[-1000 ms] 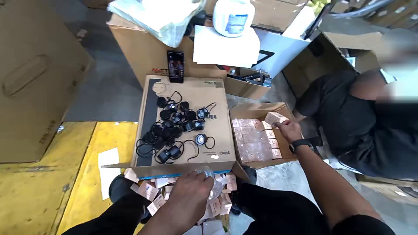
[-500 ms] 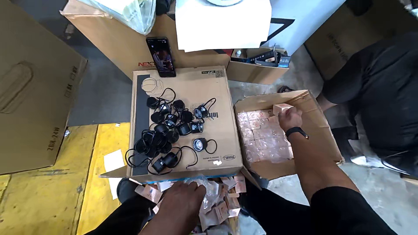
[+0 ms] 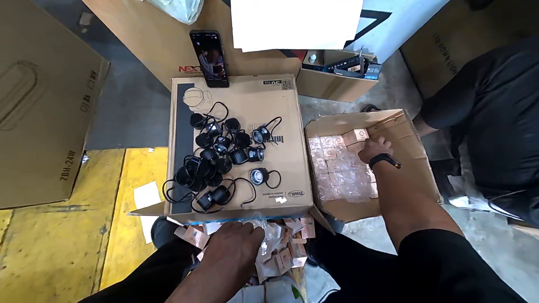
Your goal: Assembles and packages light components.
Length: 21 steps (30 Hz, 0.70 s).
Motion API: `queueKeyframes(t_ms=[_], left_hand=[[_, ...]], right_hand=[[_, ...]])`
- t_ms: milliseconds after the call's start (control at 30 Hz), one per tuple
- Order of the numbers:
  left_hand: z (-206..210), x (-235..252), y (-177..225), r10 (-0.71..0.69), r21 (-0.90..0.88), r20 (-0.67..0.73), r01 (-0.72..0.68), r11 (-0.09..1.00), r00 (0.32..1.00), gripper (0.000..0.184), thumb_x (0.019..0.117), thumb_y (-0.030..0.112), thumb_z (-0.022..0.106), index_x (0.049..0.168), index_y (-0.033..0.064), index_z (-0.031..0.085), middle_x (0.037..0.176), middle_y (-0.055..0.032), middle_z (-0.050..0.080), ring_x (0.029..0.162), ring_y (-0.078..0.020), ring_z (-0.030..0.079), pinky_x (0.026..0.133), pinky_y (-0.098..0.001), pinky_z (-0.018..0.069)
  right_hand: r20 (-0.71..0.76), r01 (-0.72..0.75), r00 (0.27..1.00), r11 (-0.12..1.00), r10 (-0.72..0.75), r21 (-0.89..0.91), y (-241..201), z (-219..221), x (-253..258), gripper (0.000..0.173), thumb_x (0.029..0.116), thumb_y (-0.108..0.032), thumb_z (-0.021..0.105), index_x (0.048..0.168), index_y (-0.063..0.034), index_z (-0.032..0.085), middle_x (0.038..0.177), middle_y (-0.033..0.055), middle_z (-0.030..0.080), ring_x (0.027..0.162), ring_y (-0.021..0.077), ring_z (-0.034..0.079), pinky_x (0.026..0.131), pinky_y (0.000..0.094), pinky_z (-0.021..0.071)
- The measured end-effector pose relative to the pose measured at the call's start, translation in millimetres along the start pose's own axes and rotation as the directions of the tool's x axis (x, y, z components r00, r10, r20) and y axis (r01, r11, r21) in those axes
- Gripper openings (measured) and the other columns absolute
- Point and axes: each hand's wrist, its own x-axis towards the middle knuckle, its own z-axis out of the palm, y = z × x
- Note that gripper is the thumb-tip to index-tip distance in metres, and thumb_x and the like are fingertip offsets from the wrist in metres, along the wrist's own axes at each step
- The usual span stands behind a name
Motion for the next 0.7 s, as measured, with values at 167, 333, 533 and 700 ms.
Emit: queueKeyframes(t_ms=[167, 333, 533, 700], left_hand=[[-4.0, -6.3, 2.6, 0.010, 0.018, -0.033, -0.010, 1.000, 0.999, 0.009, 0.0888, 0.020, 0.067, 0.085, 0.0125, 0.066, 0.075, -0.0056, 0.065, 0.073, -0.0254, 0.069, 0.065, -0.0420, 0.0567], [-9.5, -14.9, 2.8, 0.004, 0.021, 0.010, -0.005, 1.000, 1.000, 0.011, 0.0937, 0.020, 0.060, 0.092, 0.0126, 0.067, 0.083, -0.0063, 0.068, 0.082, -0.0262, 0.070, 0.072, -0.0431, 0.0572], [-28.2, -21.9, 1.5, -0.064, -0.039, 0.061, 0.066, 0.997, 0.996, 0.021, 0.0994, 0.019, 0.054, 0.108, 0.0086, 0.069, 0.102, -0.0125, 0.072, 0.106, -0.0335, 0.069, 0.096, -0.0530, 0.0520], [-50.6, -28.4, -12.8, -0.131, -0.028, -0.207, 0.128, 0.991, 0.970, 0.019, 0.0998, 0.020, 0.056, 0.101, 0.0087, 0.071, 0.085, -0.0092, 0.072, 0.087, -0.0288, 0.071, 0.099, -0.0576, 0.0488]], right_hand=[[0.080, -0.009, 0.997, 0.998, 0.004, 0.054, 10.5, -6.4, -8.2, 0.045, 0.0917, -0.014, 0.069, 0.133, 0.0037, 0.062, 0.141, 0.0375, 0.049, 0.136, 0.0537, 0.044, 0.105, 0.0707, 0.0401], [0.125, 0.036, 0.991, 0.995, -0.047, 0.090, 31.3, -6.9, -0.2, 0.037, 0.0931, -0.012, 0.066, 0.126, 0.0043, 0.066, 0.127, 0.0315, 0.064, 0.124, 0.0486, 0.059, 0.101, 0.0700, 0.0448], [0.093, 0.154, 0.982, 0.982, -0.164, 0.105, 7.9, -34.2, -21.4, 0.033, 0.0966, -0.017, 0.064, 0.119, 0.0069, 0.067, 0.116, 0.0334, 0.066, 0.114, 0.0513, 0.063, 0.095, 0.0731, 0.0460], [-0.170, 0.511, 0.858, 0.777, -0.484, 0.368, -89.3, -84.8, -96.8, 0.040, 0.1031, -0.022, 0.056, 0.134, 0.0023, 0.061, 0.125, 0.0276, 0.066, 0.118, 0.0446, 0.064, 0.102, 0.0683, 0.0467]])
